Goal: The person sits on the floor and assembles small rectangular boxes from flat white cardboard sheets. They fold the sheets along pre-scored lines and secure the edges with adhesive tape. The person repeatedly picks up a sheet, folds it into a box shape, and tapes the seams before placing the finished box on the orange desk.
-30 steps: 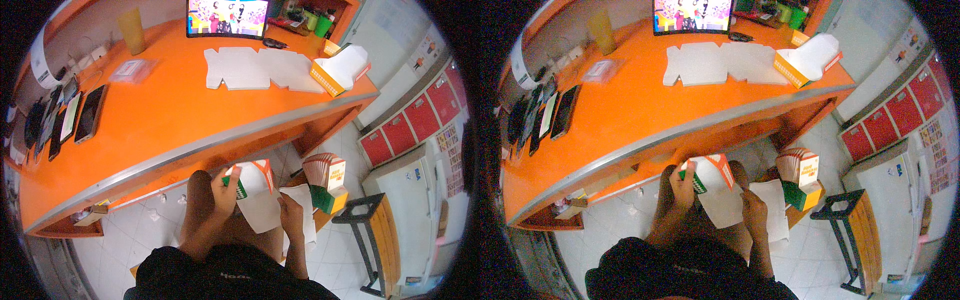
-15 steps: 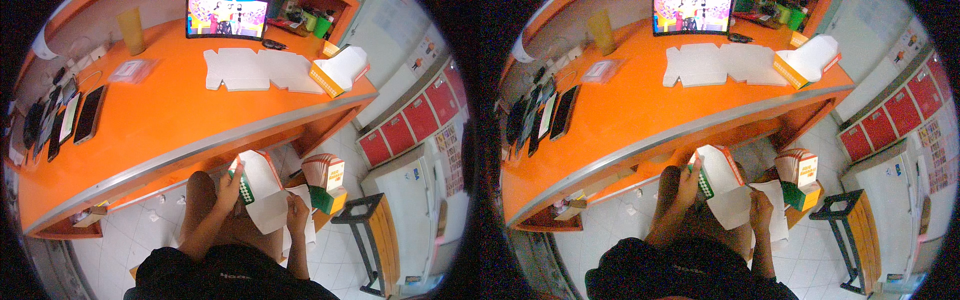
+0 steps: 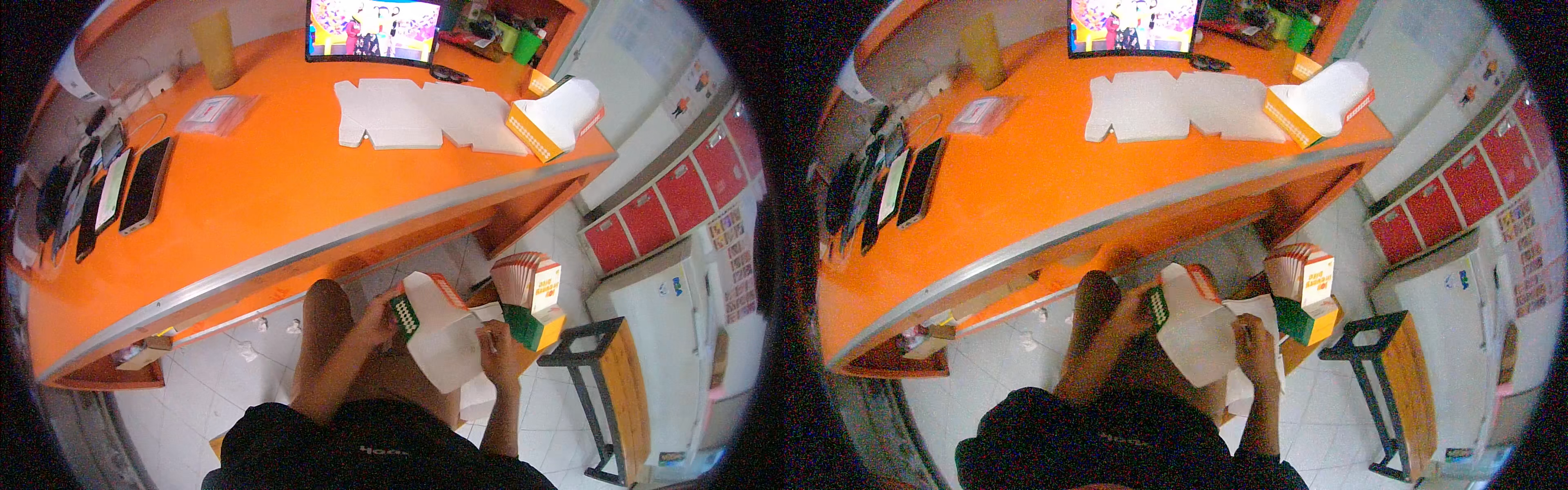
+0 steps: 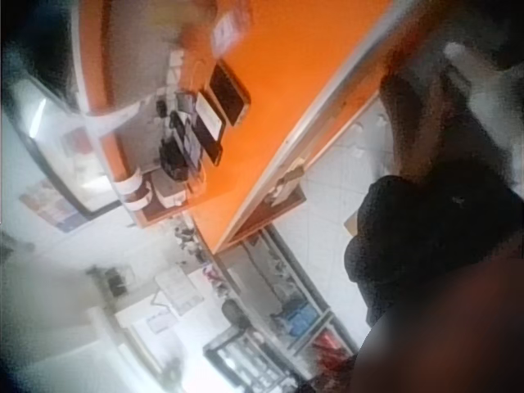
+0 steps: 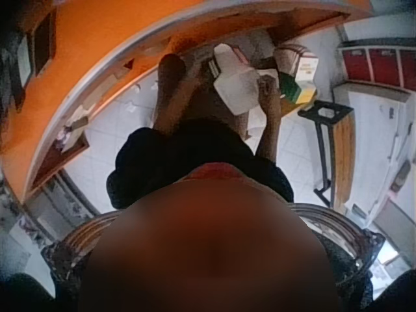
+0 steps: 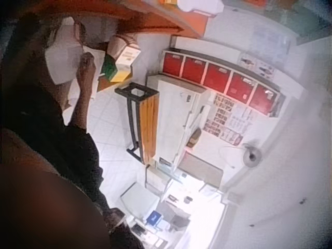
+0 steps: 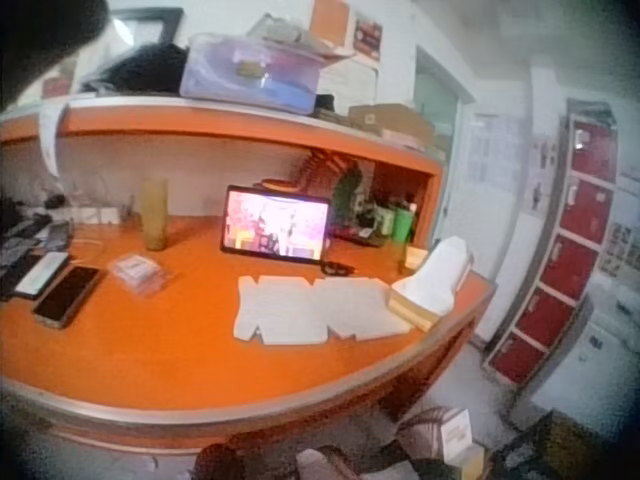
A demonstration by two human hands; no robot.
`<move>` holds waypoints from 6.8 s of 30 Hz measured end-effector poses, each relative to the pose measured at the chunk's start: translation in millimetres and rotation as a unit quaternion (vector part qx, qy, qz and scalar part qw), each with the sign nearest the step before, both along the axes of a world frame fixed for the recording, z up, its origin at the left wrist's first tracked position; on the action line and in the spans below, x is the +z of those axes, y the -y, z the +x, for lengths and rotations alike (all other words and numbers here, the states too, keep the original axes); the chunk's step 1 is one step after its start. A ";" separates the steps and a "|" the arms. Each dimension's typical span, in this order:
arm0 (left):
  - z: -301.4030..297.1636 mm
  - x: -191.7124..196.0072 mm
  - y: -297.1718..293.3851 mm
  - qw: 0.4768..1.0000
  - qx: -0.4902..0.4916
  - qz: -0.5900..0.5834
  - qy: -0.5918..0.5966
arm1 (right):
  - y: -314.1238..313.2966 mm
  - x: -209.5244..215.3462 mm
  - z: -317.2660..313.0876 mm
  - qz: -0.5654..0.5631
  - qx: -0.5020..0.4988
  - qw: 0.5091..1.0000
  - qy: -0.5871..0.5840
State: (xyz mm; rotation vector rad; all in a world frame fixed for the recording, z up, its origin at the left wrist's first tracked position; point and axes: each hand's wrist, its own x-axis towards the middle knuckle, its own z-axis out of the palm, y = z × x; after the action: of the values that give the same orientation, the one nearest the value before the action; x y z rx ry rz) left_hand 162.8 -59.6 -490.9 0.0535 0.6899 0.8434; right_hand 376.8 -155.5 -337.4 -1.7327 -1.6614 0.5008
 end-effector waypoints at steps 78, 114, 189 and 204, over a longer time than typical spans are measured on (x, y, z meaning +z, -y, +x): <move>25.6 49.4 22.5 0.989 -0.137 0.059 -0.015 | -320.7 132.6 84.2 0.300 -0.056 0.935 0.183; 52.6 49.2 46.5 0.962 -0.218 0.137 -0.090 | 82.3 -135.9 142.6 -0.284 -0.171 0.941 0.071; 40.8 138.9 90.8 0.499 0.092 0.659 -0.556 | 21.4 19.1 -12.2 0.179 -0.096 0.979 -0.015; 41.8 148.5 53.3 0.634 0.044 0.578 -0.512 | -2.9 -15.9 8.8 -0.008 -0.161 0.985 0.061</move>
State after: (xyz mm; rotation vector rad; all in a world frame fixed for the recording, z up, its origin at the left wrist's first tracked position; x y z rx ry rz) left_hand 204.5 -112.8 -342.4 1.8238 1.0806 1.2182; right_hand 385.6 -152.7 -353.3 -2.0306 -1.4198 0.2613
